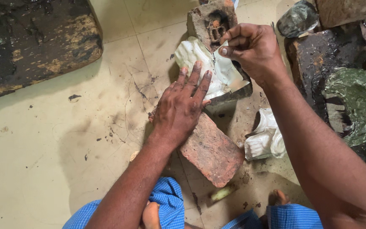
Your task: The person sits on the workshop floor and peels paper wrapping from a white casting mold, turning it over to remove the wrapping. They place the mold into a mold box formed by bricks, position it, and set a brick on top of it.
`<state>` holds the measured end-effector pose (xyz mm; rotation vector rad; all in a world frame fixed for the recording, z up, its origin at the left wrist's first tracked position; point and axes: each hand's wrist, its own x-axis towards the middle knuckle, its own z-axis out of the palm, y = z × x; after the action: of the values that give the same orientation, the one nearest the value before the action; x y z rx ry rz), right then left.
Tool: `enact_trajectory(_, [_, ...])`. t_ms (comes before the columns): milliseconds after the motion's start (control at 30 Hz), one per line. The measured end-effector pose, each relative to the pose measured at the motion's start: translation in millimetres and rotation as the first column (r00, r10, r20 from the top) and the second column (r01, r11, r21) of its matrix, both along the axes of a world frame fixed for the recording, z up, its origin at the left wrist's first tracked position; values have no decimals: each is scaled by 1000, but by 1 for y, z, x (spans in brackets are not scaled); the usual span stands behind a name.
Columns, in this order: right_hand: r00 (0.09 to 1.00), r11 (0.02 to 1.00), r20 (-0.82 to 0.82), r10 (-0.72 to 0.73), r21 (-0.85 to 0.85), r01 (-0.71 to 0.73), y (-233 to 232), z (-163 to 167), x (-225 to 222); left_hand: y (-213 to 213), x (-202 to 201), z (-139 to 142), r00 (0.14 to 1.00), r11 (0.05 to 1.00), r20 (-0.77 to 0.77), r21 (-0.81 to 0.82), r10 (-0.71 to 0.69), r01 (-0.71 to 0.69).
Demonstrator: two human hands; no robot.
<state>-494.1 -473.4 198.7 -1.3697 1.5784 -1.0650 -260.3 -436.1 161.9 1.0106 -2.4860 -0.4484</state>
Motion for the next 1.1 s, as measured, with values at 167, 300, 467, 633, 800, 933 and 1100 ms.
enact_trajectory(167, [997,996,53,-57,67,53,2,2,2,0,1,-1,1000,1000,-22,6,5,-5])
enact_trajectory(300, [993,993,84,-82,95,74,1,4,5,1,1,-2,999,1000,-36,25,11,-10])
enact_trajectory(467, [993,984,45,-111,143,104,1,9,6,1,0,-1,1000,1000,-20,22,10,-9])
enact_trajectory(633, [993,994,98,-59,96,50,-1,10,5,0,-1,-1,1000,1000,-2,26,13,-13])
enact_trajectory(800, [994,989,84,-73,136,61,-3,7,4,0,-2,-2,1000,999,17,36,15,-16])
enact_trajectory(933, [989,964,36,-141,232,129,-8,6,6,0,-2,-3,1000,999,21,38,21,-22])
enact_trajectory(1100, [987,957,56,-148,261,129,-13,8,14,0,-3,-1,999,999,33,42,16,-17])
